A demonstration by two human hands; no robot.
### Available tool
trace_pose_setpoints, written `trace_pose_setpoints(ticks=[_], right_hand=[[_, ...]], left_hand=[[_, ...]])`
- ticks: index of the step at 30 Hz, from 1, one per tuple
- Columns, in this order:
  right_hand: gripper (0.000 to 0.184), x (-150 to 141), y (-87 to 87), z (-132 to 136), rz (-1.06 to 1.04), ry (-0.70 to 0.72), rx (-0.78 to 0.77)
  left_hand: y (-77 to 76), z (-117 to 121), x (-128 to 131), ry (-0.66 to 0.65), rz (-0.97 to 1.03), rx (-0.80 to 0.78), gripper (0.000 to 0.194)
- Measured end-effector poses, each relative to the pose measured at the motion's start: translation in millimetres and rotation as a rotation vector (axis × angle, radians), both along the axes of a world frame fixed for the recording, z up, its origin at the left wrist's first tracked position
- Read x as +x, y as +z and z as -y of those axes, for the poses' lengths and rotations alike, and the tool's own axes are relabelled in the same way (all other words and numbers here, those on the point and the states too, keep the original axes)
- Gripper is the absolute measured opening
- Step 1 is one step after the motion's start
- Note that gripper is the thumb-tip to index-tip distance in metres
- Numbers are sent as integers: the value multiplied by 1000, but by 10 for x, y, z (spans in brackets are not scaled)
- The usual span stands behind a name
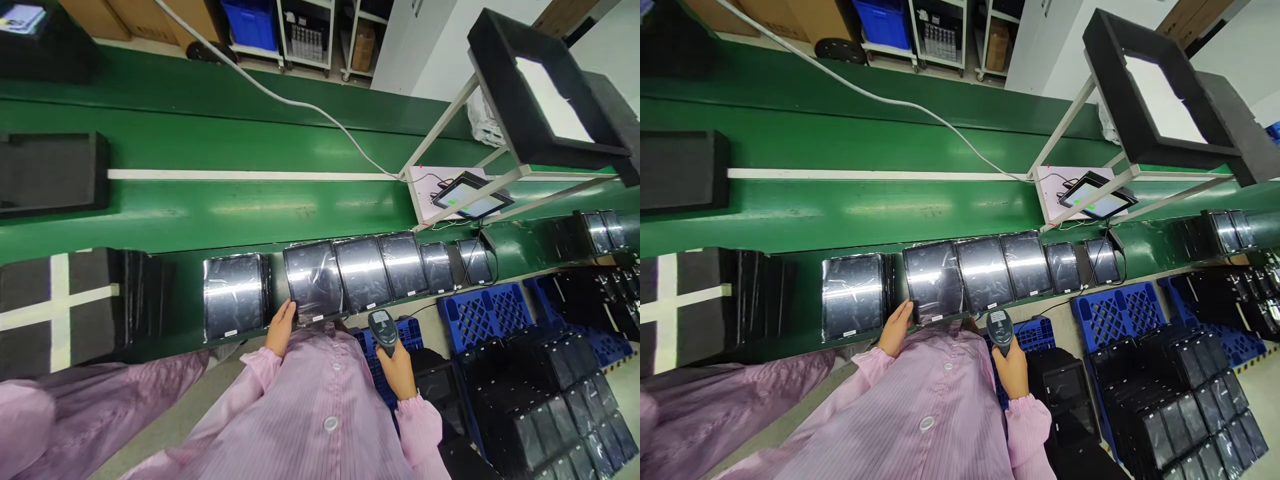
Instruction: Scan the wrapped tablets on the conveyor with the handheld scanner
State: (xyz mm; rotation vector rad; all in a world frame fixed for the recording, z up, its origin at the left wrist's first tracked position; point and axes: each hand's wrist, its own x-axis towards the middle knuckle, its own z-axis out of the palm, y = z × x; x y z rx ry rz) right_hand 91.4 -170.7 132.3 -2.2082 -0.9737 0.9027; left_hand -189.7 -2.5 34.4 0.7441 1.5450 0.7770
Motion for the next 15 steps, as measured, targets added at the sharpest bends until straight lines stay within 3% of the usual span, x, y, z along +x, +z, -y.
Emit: trace_pose_setpoints(ticks=[15], right_hand=[[39,26,-8,26,-23,11,-58]], left_hand=[[88,-10,41,45,43,-52,54]])
